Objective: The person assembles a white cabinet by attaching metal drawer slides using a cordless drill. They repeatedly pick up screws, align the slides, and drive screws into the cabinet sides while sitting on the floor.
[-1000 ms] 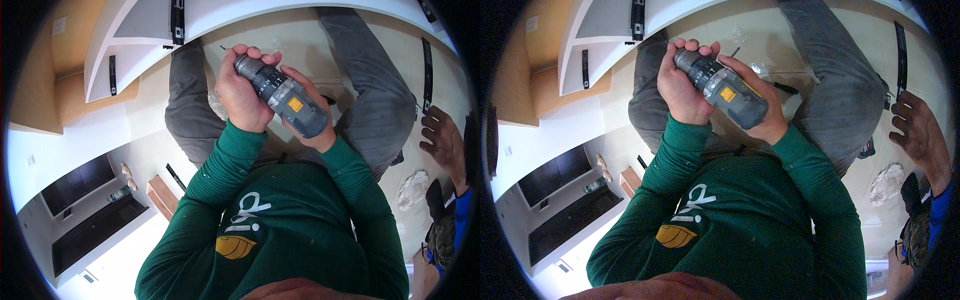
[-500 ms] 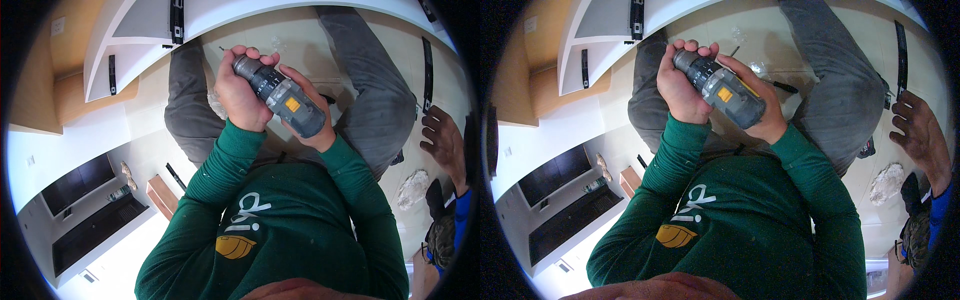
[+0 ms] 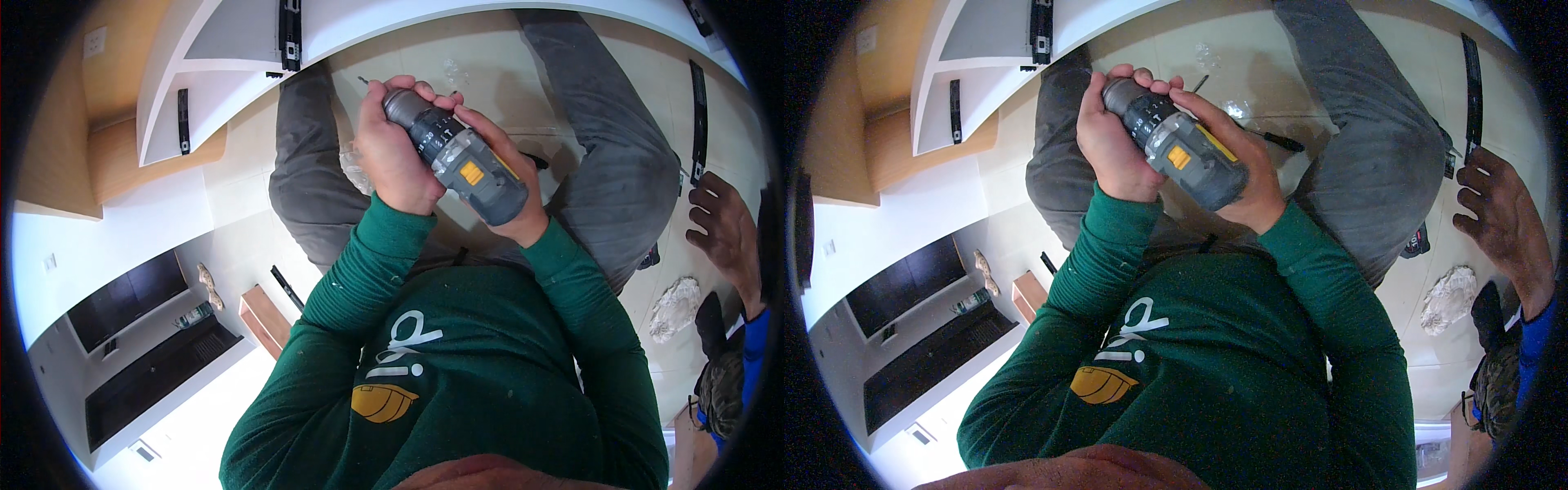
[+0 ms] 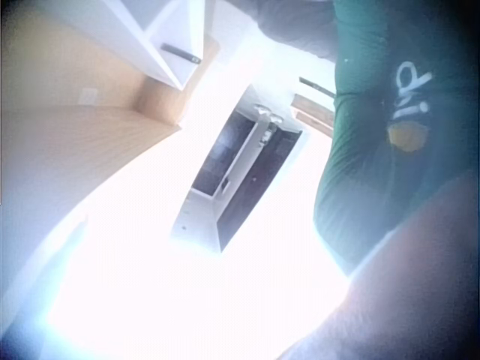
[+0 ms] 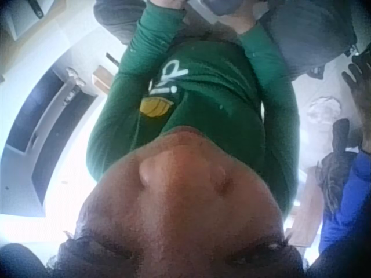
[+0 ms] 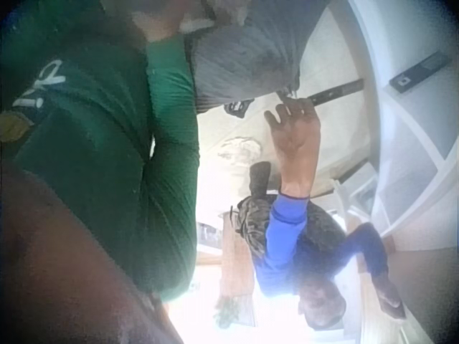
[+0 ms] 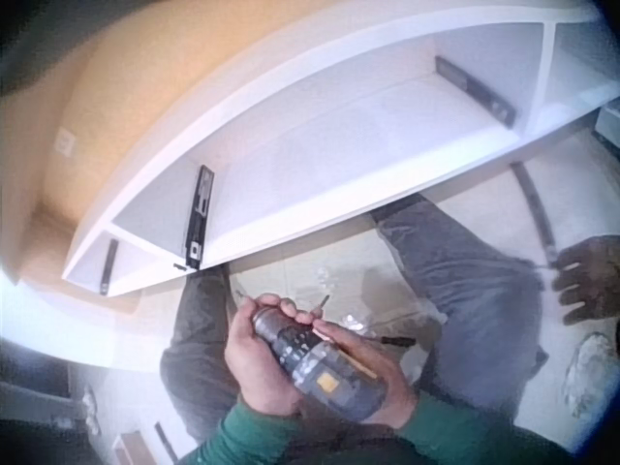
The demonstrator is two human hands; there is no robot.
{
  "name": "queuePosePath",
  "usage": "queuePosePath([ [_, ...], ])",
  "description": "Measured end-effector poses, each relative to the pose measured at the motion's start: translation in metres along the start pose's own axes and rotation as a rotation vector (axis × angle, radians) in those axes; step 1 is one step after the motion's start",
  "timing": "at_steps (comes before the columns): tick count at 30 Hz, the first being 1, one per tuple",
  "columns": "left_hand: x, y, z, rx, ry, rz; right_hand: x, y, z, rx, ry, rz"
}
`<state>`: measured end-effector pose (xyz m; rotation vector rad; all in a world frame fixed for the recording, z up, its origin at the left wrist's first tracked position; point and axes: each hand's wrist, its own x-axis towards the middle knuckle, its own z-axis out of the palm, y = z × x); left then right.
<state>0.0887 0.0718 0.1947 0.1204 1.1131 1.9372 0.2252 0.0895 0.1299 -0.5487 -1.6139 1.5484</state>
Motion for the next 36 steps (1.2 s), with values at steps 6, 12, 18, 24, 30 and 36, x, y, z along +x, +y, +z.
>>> queuePosePath([
  [6,-0.005,0.006,-0.004,-0.067,0.011,-0.144,0.006,0.001,0.000,-0.033,-0.009,-0.117],
  [12,-0.008,0.012,-0.007,0.013,0.041,-0.289,0.003,0.006,-0.001,-0.209,-0.023,-0.227],
  [18,-0.005,0.015,-0.037,0.158,0.114,-0.299,0.004,0.001,-0.008,-0.443,-0.170,-0.273],
  [24,0.008,0.027,-0.031,0.023,0.161,-0.240,0.024,0.004,0.005,-0.236,-0.120,-0.174],
  [30,0.086,0.054,-0.056,0.176,-0.051,-0.127,0.101,0.002,0.027,0.582,-0.129,0.523],
  [36,0.136,0.080,-0.057,0.266,-0.064,0.058,0.136,0.018,0.056,0.741,0.020,0.518],
])
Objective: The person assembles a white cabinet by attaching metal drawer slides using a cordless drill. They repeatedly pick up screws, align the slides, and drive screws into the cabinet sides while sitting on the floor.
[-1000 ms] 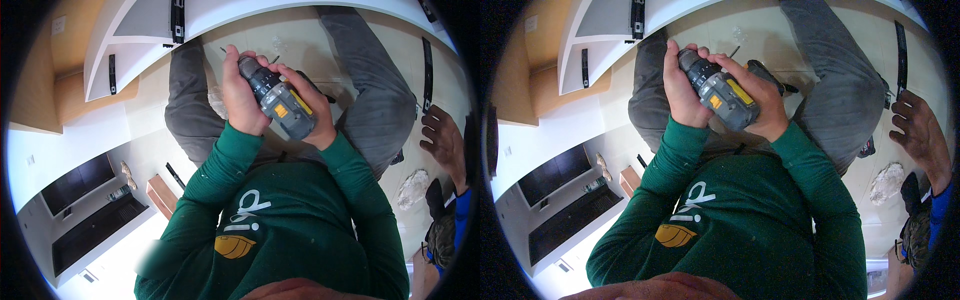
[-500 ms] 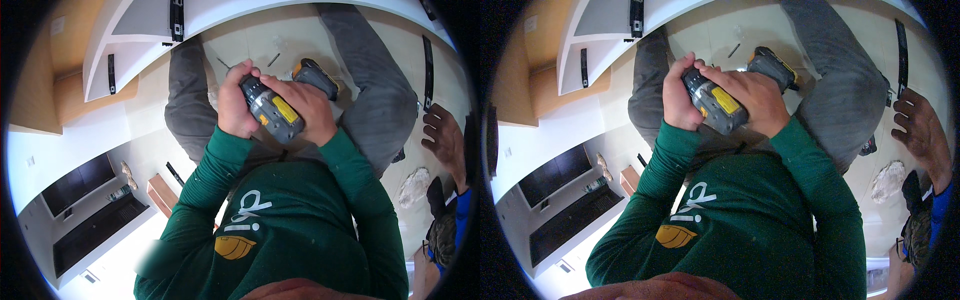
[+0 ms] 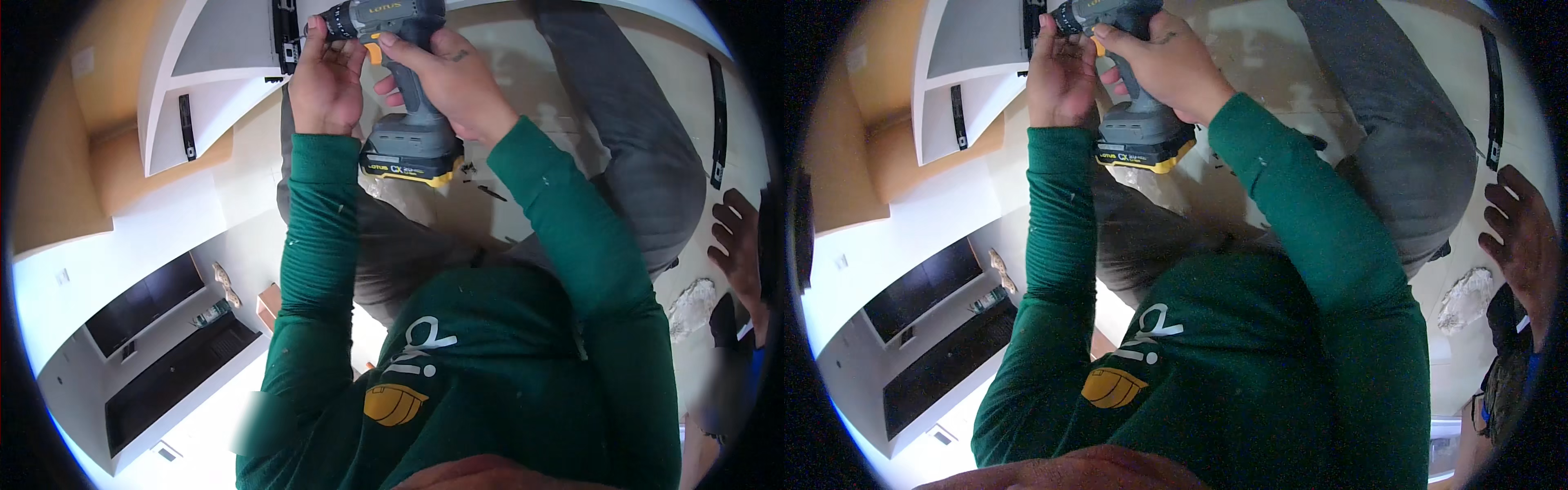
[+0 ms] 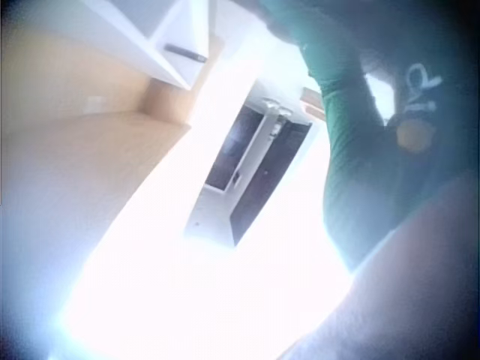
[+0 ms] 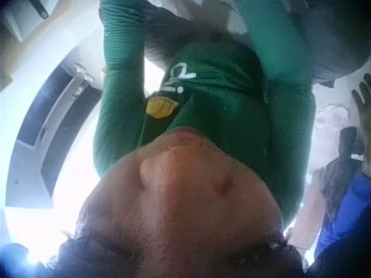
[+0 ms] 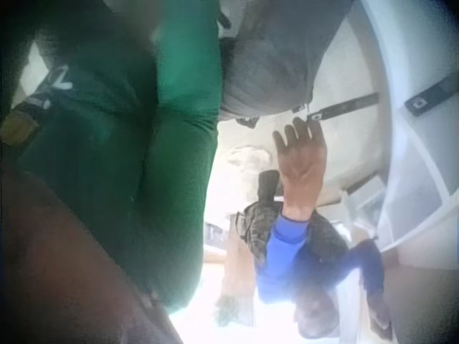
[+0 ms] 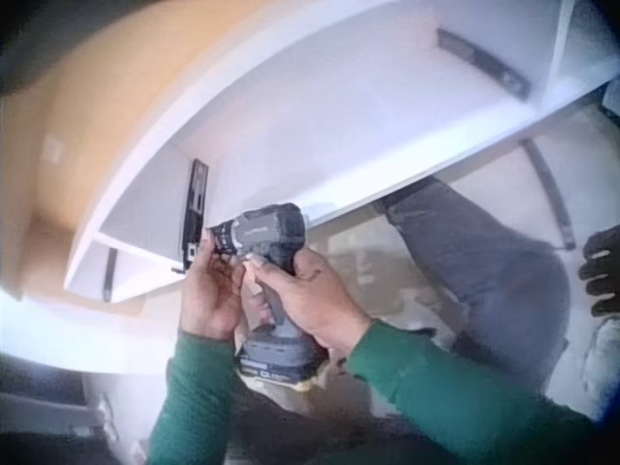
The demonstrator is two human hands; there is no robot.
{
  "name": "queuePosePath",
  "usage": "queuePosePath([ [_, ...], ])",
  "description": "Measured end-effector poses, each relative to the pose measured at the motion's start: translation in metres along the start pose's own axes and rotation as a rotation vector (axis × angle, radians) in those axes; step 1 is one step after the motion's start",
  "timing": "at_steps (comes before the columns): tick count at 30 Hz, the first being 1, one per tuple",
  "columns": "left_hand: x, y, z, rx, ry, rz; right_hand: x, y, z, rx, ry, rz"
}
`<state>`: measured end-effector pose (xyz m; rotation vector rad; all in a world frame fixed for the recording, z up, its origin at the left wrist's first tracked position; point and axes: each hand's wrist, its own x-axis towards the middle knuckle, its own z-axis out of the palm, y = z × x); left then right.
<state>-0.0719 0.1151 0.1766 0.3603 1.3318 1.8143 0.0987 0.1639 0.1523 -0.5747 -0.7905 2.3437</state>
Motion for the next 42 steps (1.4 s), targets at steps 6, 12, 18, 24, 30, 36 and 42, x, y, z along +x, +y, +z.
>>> queuePosePath([
  [6,0.028,0.009,-0.035,0.013,-0.186,-0.164,0.033,-0.012,0.010,0.092,-0.114,-0.063],
  [12,0.056,0.017,-0.069,-0.063,-0.198,-0.272,0.060,-0.013,0.018,0.152,-0.127,0.102],
  [18,0.060,0.021,-0.069,0.048,-0.153,-0.276,0.069,-0.009,0.022,0.121,-0.121,0.128],
  [24,0.059,0.023,-0.065,0.131,-0.034,-0.252,0.072,-0.012,0.023,0.076,-0.161,0.124],
  [30,0.058,0.019,-0.061,0.249,-0.005,-0.253,0.076,-0.011,0.022,0.059,-0.160,0.141],
  [36,0.055,0.026,-0.063,0.099,-0.294,-0.342,0.077,-0.011,0.022,0.012,-0.142,0.119],
  [42,0.054,0.027,-0.060,0.052,-0.204,-0.331,0.080,-0.010,0.022,-0.035,-0.149,0.098],
])
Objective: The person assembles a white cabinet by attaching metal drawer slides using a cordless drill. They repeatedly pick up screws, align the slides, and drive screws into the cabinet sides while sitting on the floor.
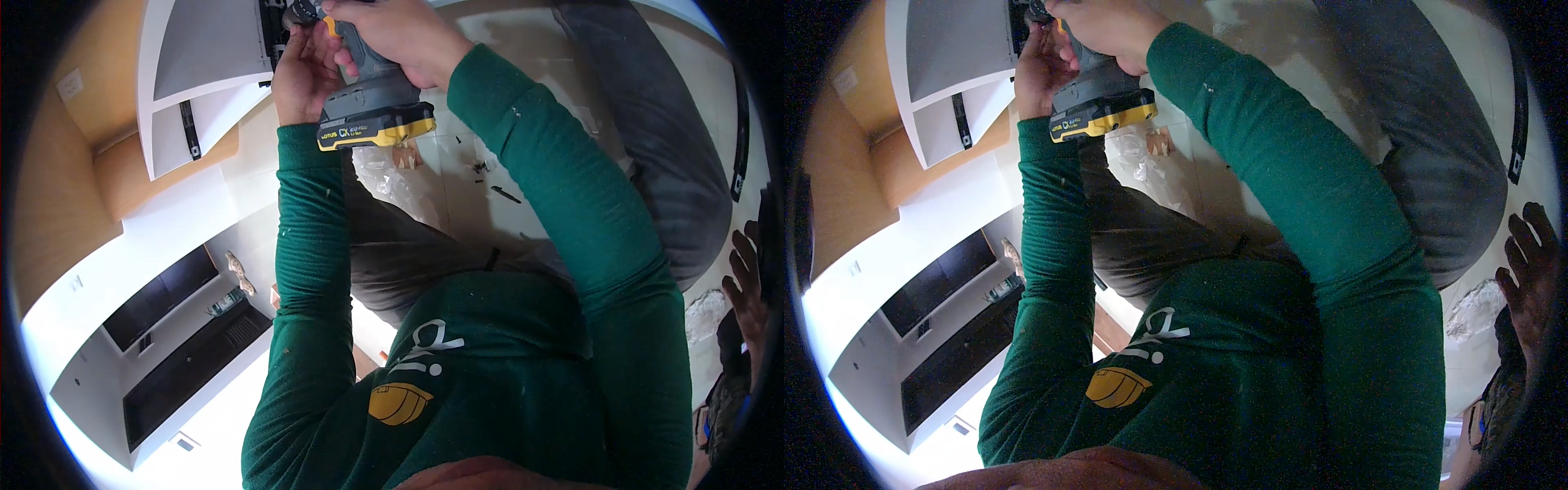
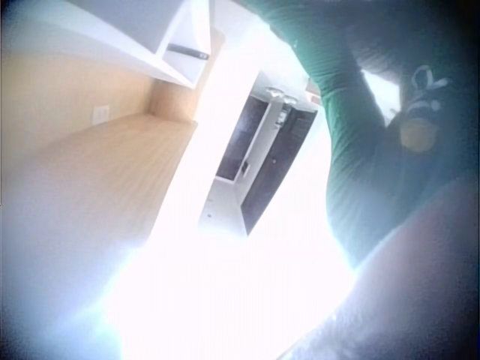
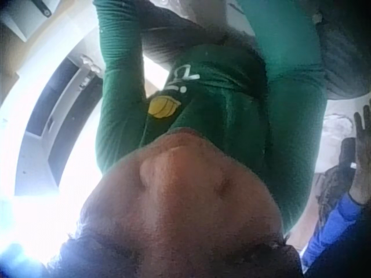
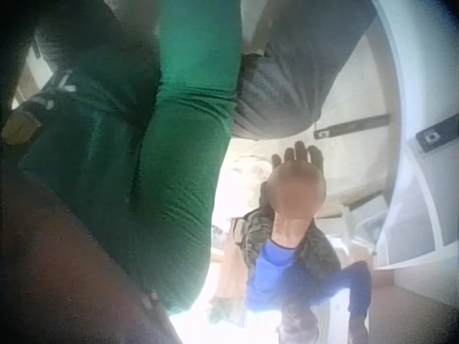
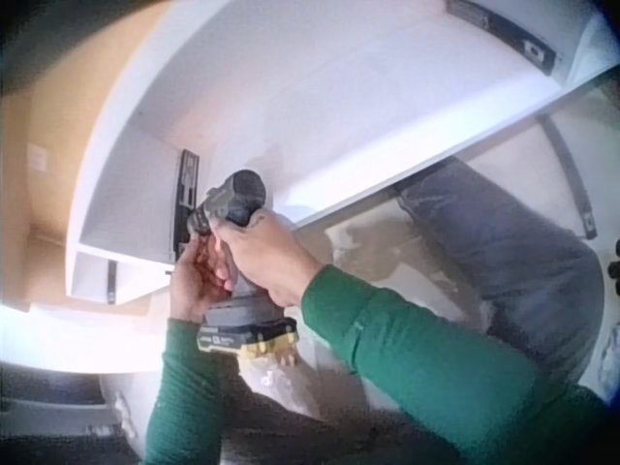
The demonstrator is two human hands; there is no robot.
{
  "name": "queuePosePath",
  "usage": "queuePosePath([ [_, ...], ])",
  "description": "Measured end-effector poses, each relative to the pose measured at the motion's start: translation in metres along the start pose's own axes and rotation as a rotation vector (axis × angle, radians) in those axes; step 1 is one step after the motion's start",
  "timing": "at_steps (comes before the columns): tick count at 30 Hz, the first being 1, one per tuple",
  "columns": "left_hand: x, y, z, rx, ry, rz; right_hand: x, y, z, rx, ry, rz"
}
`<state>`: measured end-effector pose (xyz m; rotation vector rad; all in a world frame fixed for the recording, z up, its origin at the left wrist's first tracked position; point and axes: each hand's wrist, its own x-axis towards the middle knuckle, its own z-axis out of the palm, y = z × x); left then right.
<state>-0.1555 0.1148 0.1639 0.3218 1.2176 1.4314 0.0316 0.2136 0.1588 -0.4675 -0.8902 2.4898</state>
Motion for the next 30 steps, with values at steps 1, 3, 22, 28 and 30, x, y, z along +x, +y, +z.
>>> queuePosePath([
  [1,0.000,-0.001,-0.004,0.073,0.071,0.039,0.000,0.000,0.001,-0.004,-0.003,0.013],
  [3,0.001,-0.004,-0.012,0.218,0.218,0.117,0.001,0.001,0.004,0.016,-0.019,0.050],
  [22,-0.073,0.067,-0.002,0.764,0.755,0.718,0.005,-0.018,-0.004,0.094,-0.051,0.145],
  [28,-0.048,0.093,-0.006,0.600,0.472,0.882,0.004,-0.031,-0.002,0.155,0.027,0.191],
  [30,-0.040,0.104,-0.008,0.631,0.455,0.903,0.012,-0.026,-0.007,0.160,-0.013,0.196],
])
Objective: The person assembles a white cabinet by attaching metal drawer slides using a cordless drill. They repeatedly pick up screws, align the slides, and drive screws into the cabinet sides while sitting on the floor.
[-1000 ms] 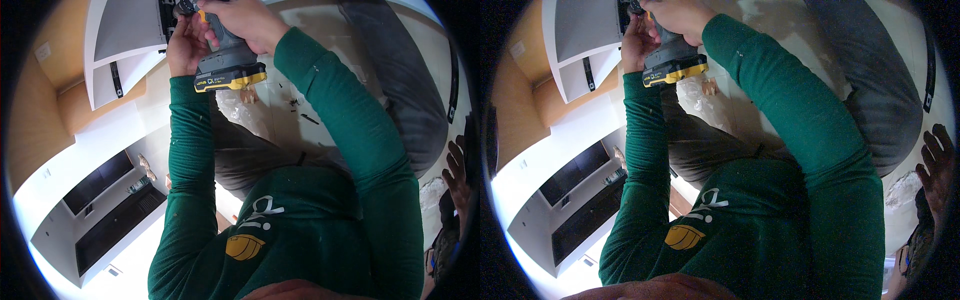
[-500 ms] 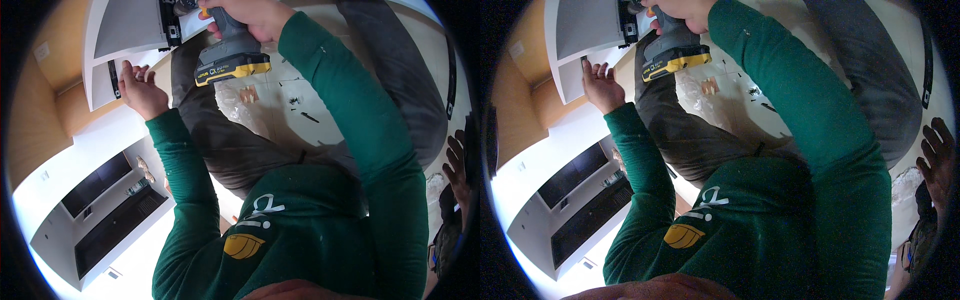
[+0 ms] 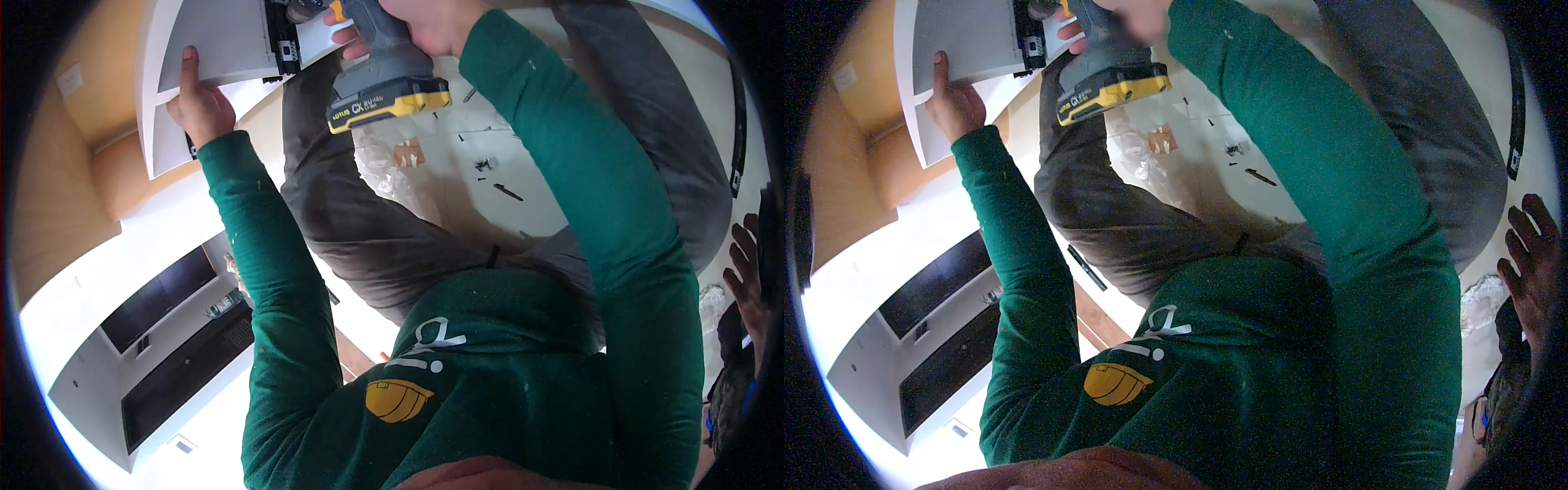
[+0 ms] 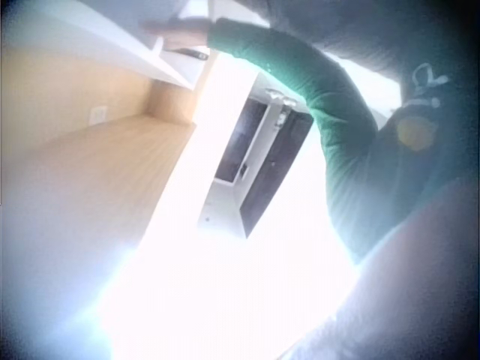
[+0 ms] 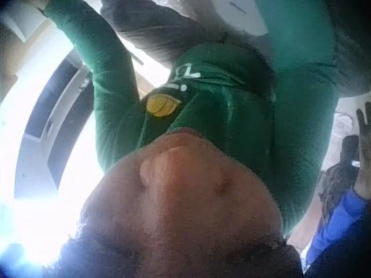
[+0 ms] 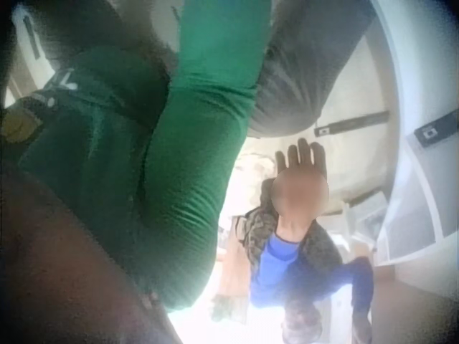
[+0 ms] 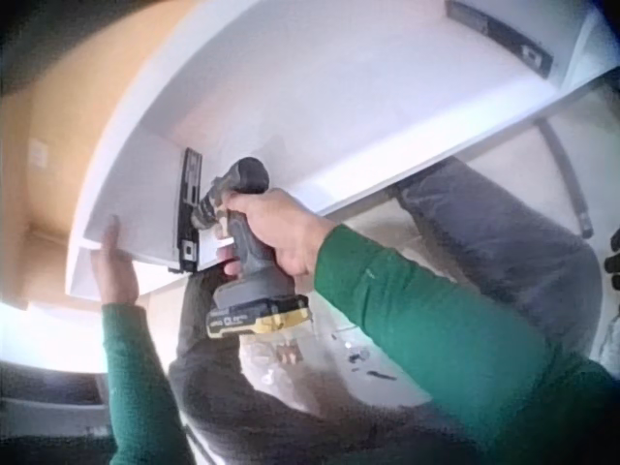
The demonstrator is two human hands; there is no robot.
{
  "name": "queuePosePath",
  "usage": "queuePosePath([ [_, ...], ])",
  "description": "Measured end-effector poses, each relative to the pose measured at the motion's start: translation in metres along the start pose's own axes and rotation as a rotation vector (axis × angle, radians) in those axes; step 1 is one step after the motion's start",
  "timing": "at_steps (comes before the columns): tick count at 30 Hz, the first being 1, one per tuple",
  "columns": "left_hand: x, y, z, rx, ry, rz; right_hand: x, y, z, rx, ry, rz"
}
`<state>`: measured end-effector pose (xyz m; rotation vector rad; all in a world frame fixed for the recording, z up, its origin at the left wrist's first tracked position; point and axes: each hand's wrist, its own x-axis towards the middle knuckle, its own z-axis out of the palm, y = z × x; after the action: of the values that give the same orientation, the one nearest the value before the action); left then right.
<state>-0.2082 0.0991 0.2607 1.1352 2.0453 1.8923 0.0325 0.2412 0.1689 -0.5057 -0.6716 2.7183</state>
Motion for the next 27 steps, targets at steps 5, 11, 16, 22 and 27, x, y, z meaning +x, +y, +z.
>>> queuePosePath([
  [5,-0.004,-0.009,0.008,-0.169,0.012,-0.009,-0.010,0.003,-0.004,-0.010,-0.039,-0.057],
  [11,-0.002,-0.010,0.008,-0.204,0.018,-0.029,0.000,0.007,-0.004,-0.001,0.013,-0.028],
  [16,-0.003,-0.009,0.008,-0.207,0.028,-0.017,-0.003,0.006,-0.002,-0.005,0.021,-0.012],
  [22,-0.002,-0.011,0.006,-0.203,0.026,-0.032,-0.002,0.002,0.000,0.003,0.019,0.010],
  [27,-0.002,-0.013,0.008,-0.198,0.033,-0.068,0.003,0.003,-0.001,0.052,0.011,0.033],
])
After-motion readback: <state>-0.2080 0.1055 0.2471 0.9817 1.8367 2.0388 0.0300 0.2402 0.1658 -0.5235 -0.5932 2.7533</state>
